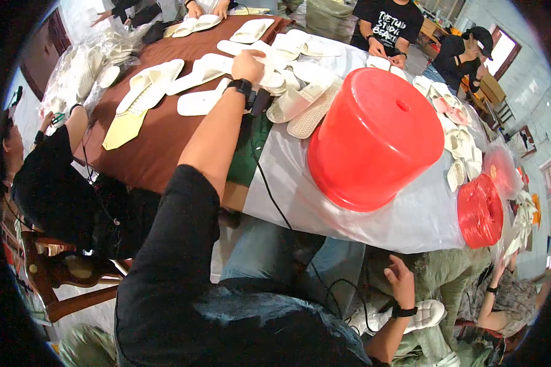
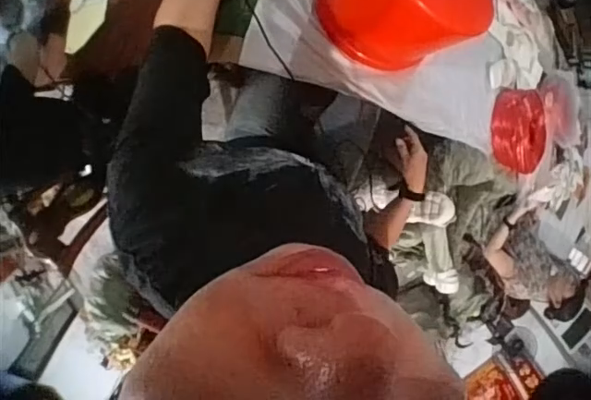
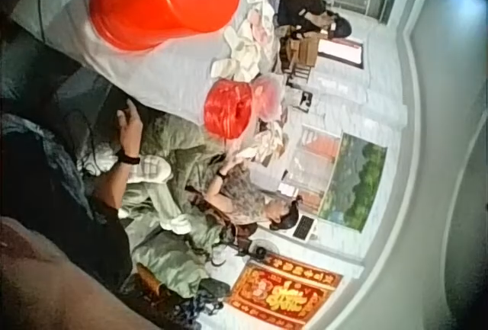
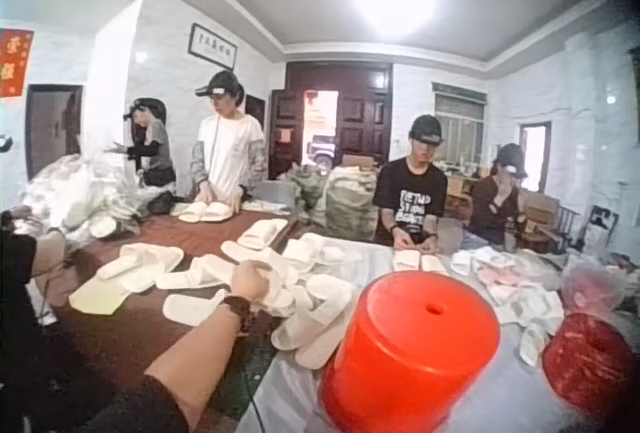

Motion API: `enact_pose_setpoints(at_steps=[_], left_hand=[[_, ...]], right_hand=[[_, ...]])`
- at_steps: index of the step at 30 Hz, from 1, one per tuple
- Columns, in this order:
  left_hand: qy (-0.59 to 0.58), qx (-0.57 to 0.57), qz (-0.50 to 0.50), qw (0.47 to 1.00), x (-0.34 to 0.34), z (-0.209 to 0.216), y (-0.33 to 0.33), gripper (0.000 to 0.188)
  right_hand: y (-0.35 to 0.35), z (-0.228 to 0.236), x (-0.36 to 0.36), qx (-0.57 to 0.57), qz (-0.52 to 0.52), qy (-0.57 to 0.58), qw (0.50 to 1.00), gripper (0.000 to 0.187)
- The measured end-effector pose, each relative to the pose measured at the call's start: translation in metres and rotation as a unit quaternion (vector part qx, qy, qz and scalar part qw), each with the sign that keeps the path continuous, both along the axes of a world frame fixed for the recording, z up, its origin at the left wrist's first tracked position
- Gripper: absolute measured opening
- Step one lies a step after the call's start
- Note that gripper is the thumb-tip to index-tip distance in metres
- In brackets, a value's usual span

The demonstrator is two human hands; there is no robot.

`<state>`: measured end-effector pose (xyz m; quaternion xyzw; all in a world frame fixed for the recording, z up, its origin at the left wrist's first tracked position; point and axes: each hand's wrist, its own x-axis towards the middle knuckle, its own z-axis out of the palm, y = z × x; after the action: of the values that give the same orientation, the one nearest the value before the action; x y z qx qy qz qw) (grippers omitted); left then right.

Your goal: Assembling and hand-sewing components of white slippers at a manufacturing work table.

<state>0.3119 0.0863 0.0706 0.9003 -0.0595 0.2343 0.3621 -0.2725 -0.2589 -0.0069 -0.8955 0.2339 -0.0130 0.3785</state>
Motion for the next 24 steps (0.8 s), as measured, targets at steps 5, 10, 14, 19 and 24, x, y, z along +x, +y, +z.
enact_pose_setpoints(at_steps=[5, 10, 14, 19, 24], left_hand=[[0.068, -0.441, -0.170, 0.878, -0.040, 0.079, 0.000, 0.022], [0.021, -0.561, -0.398, 0.726, -0.077, 0.132, -0.009, 0.029], [0.014, -0.514, -0.492, 0.703, -0.125, 0.158, -0.016, 0.028], [-0.009, -0.489, -0.486, 0.724, -0.194, 0.168, -0.034, 0.032], [0.018, -0.462, -0.487, 0.741, -0.217, 0.146, -0.025, 0.033]], right_hand=[[0.002, 0.039, 0.022, 0.001, 0.007, -0.091, 0.996, 0.034], [0.015, 0.068, 0.059, -0.081, 0.004, -0.278, 0.957, 0.023], [0.027, 0.126, 0.107, -0.169, 0.049, -0.408, 0.896, 0.028], [0.014, 0.194, 0.210, -0.236, 0.214, -0.418, 0.851, 0.036], [-0.027, 0.154, 0.307, -0.243, 0.359, -0.310, 0.846, 0.045]])
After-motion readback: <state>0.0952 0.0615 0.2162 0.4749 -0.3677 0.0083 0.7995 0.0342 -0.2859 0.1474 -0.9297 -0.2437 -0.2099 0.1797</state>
